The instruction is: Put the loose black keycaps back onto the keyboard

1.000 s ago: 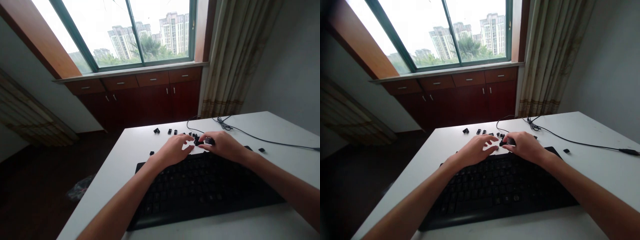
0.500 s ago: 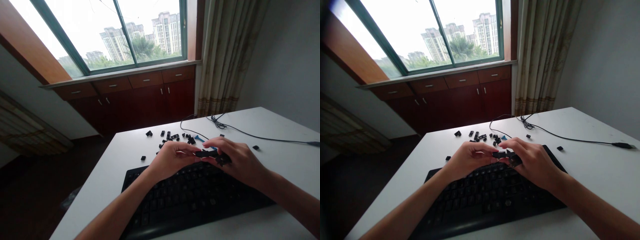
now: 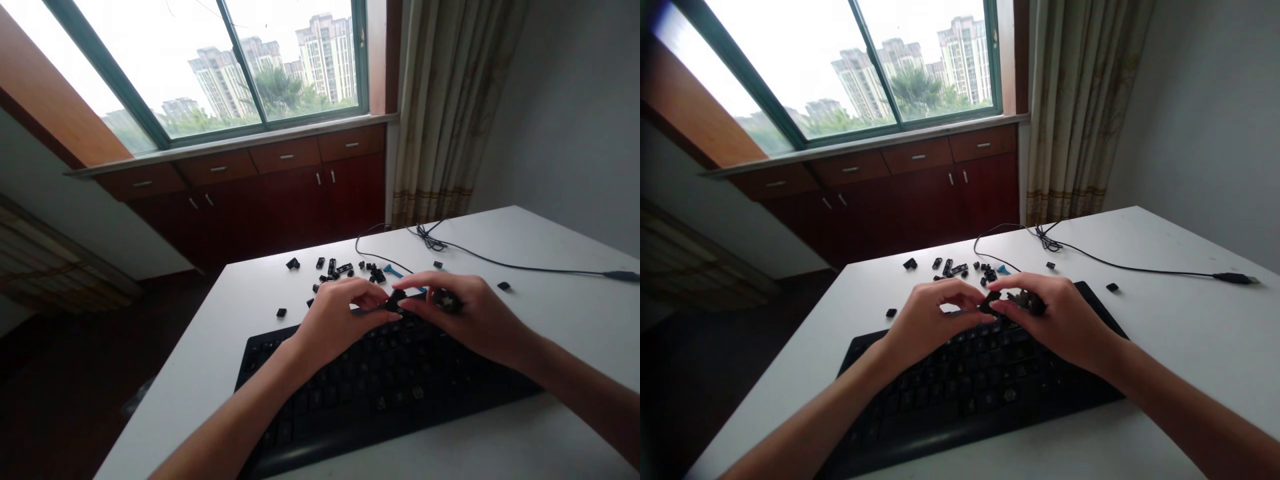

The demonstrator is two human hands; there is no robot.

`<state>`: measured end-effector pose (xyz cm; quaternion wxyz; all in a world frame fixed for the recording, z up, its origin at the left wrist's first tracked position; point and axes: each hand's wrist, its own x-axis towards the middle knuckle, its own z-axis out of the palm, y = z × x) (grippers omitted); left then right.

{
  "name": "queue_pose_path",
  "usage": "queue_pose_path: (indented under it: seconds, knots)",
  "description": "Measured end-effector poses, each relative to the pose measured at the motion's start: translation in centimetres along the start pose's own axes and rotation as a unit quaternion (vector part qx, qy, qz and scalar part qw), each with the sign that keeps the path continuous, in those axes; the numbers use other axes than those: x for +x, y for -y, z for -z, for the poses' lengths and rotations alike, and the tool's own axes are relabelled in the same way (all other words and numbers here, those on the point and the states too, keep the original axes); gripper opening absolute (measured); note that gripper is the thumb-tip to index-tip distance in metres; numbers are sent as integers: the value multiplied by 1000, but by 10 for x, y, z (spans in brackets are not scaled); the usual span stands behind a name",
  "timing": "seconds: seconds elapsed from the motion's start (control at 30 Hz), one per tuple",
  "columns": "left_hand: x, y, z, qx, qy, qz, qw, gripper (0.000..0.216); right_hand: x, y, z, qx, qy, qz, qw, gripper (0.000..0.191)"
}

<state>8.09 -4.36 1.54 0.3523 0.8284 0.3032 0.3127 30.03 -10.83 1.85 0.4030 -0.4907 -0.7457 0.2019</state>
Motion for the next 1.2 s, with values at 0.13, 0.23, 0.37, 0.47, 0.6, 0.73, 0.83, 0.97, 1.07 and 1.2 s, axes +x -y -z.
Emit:
queue_pose_path:
  seconds: [0.13,0.23,0.37,0.47,0.6,0.73,0.83,0.97,1.07,1.2]
  knots:
    - [-3,-4,-4,86,-24,-44,995,33,1,8,2,52,3,-64,997,28]
    - [-5,-5,-7,78,-31,-49,995,33,0,10,4,100,10,-86,991,35]
    - [-4,-4,-8,34,-38,-48,998,32,-1,9,4,177,30,-128,975,42]
    - [-4,-3,-10,-20,-42,-43,998,37,-2,8,4,215,30,-132,967,39]
    - [-4,-6,-13,-104,-29,-39,993,50,-2,8,4,262,44,-137,954,38]
    - [-4,-10,-13,-127,-5,-36,991,48,-1,8,5,234,39,-146,960,40]
    - [-4,-10,-12,-96,-18,-45,994,41,-1,9,3,156,19,-145,977,35]
    - [-5,-12,-13,17,-41,-68,997,37,2,14,1,119,22,-131,984,26]
    - [-8,-19,-14,102,-39,-105,988,48,3,14,17,95,20,-131,987,27]
    - [-25,-24,-7,202,16,-151,968,39,-19,-1,65,-13,-10,-179,984,35]
